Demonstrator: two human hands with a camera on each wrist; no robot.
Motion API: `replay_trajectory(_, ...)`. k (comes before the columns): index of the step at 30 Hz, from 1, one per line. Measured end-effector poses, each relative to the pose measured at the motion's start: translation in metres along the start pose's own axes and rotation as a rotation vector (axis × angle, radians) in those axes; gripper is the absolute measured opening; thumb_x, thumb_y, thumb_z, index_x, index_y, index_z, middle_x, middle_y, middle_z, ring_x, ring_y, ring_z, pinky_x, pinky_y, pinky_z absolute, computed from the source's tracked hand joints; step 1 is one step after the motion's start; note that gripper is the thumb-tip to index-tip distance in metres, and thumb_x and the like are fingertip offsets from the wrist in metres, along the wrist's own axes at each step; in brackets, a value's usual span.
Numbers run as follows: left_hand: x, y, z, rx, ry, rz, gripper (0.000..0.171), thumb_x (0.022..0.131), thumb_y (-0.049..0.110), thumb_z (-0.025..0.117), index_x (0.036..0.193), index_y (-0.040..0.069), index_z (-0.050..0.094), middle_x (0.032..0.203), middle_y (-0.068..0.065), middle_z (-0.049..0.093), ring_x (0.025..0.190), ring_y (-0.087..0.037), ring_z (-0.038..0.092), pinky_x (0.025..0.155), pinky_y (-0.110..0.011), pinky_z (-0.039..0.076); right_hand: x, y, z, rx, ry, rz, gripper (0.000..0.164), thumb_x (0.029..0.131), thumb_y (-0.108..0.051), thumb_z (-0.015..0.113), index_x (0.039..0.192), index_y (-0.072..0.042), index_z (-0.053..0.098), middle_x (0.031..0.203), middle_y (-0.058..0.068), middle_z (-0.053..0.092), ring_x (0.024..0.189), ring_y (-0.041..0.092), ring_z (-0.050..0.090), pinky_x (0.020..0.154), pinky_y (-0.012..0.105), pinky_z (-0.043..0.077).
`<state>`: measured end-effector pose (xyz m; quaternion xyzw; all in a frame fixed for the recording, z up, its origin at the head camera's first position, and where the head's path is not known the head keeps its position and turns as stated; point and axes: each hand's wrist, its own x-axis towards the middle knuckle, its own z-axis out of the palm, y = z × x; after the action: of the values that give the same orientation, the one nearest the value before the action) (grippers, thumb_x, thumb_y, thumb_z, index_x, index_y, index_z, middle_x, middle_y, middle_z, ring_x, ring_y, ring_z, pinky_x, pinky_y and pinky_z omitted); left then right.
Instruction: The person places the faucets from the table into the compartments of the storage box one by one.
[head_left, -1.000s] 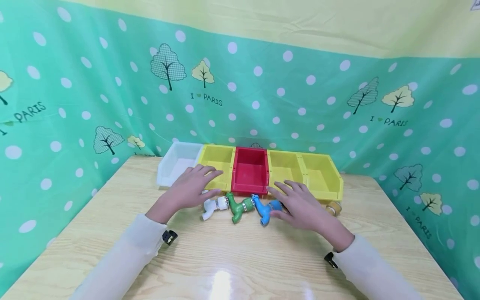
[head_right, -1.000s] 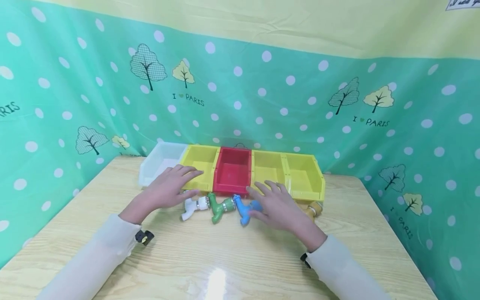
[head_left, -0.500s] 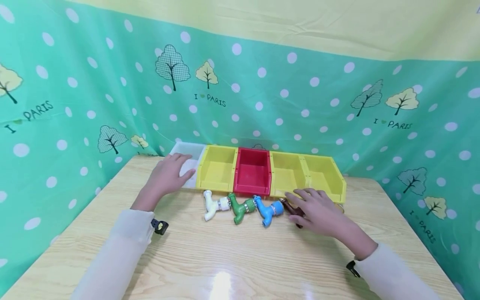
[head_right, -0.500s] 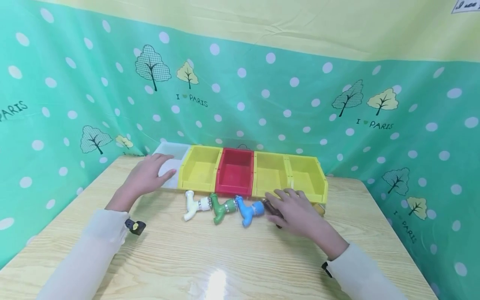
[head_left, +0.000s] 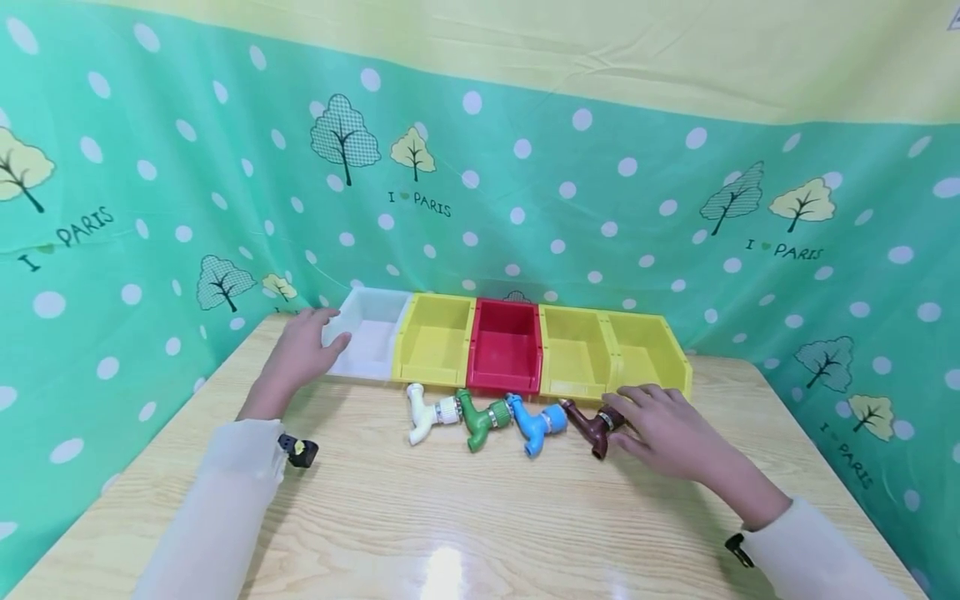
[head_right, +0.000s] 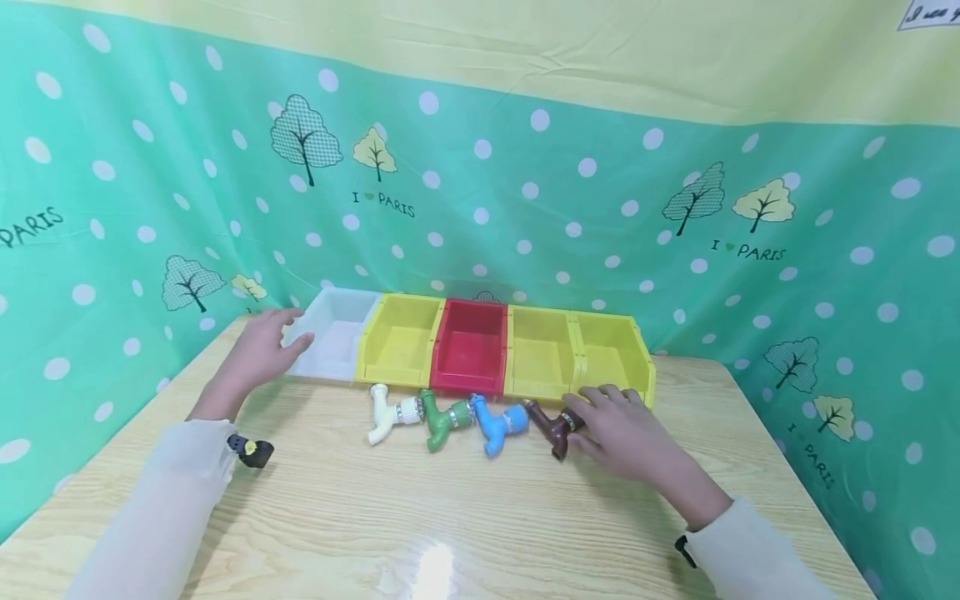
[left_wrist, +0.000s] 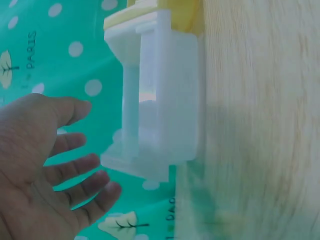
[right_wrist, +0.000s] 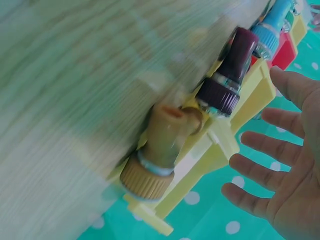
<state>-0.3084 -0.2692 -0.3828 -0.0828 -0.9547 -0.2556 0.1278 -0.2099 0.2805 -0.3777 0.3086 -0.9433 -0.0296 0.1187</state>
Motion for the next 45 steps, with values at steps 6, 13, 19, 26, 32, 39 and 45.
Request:
replay_trajectory(6,-0.001,-0.015,0.002,-0.135,0.003,-0.063,0.057,0.106,0.029,0.055,0.148,-0.007,0.042,0.136,-0.033,0.049,0.115,-0.049,0.056,0.094,-0.062,0.051,-0.006,0.01,-0.002,0.001,0.0,-0.016,0.05,0.095,-0.031,0.074,0.137,-0.006,0.062,0.129,0.016,0.066,0.117,0.043,0.061,0.09,0.066,0.051)
replay_trajectory(13,-0.001,-0.028,0.008,-0.236,0.023,-0.11,0.048,0.106,0.024,0.057,0.143,-0.005,0.049,0.12,-0.028,0.06,0.106,-0.044,0.063,0.084,-0.054,0.057,-0.013,0.018,-0.002,-0.002,-0.037,-0.005,0.049,0.094,-0.029,0.076,0.135,-0.008,0.063,0.126,0.014,0.067,0.112,0.042,0.062,0.085,0.064,0.054)
replay_trajectory(19,-0.002,-0.031,0.009,-0.299,0.028,-0.152,0.048,0.104,0.023,0.061,0.144,0.0,0.05,0.119,-0.024,0.058,0.102,-0.04,0.063,0.075,-0.042,0.06,-0.019,0.029,-0.001,0.022,-0.079,0.006,0.048,0.091,-0.029,0.079,0.132,-0.01,0.064,0.124,0.011,0.067,0.111,0.038,0.063,0.083,0.061,0.054)
replay_trajectory(26,-0.003,-0.035,0.007,-0.342,0.019,-0.158,0.049,0.103,0.026,0.063,0.144,0.001,0.051,0.118,-0.023,0.058,0.102,-0.039,0.062,0.07,-0.033,0.061,-0.026,0.05,-0.003,0.089,-0.17,-0.022,0.052,0.089,-0.039,0.08,0.134,-0.017,0.064,0.127,0.005,0.065,0.113,0.033,0.06,0.085,0.056,0.052)
replay_trajectory(32,-0.005,-0.035,0.006,-0.37,0.011,-0.154,0.05,0.102,0.026,0.065,0.144,0.001,0.052,0.118,-0.023,0.058,0.104,-0.039,0.062,0.074,-0.035,0.063,-0.031,0.062,0.0,0.098,-0.186,-0.085,0.048,0.082,-0.04,0.086,0.124,-0.024,0.069,0.125,0.001,0.067,0.114,0.032,0.059,0.086,0.057,0.052)
replay_trajectory(39,-0.006,-0.038,0.005,-0.416,-0.005,-0.147,0.05,0.102,0.025,0.066,0.145,0.003,0.052,0.118,-0.024,0.058,0.102,-0.038,0.062,0.076,-0.04,0.064,-0.033,0.066,0.004,0.137,-0.236,-0.15,0.04,0.081,-0.032,0.087,0.118,-0.028,0.072,0.128,0.003,0.067,0.119,0.033,0.06,0.088,0.059,0.053)
replay_trajectory(45,-0.005,-0.038,0.006,-0.427,-0.002,-0.156,0.05,0.102,0.026,0.066,0.145,0.003,0.052,0.119,-0.024,0.059,0.101,-0.035,0.062,0.075,-0.039,0.064,-0.031,0.063,0.003,0.128,-0.284,-0.167,0.035,0.083,-0.029,0.085,0.116,-0.034,0.073,0.133,0.012,0.064,0.122,0.04,0.056,0.093,0.064,0.051)
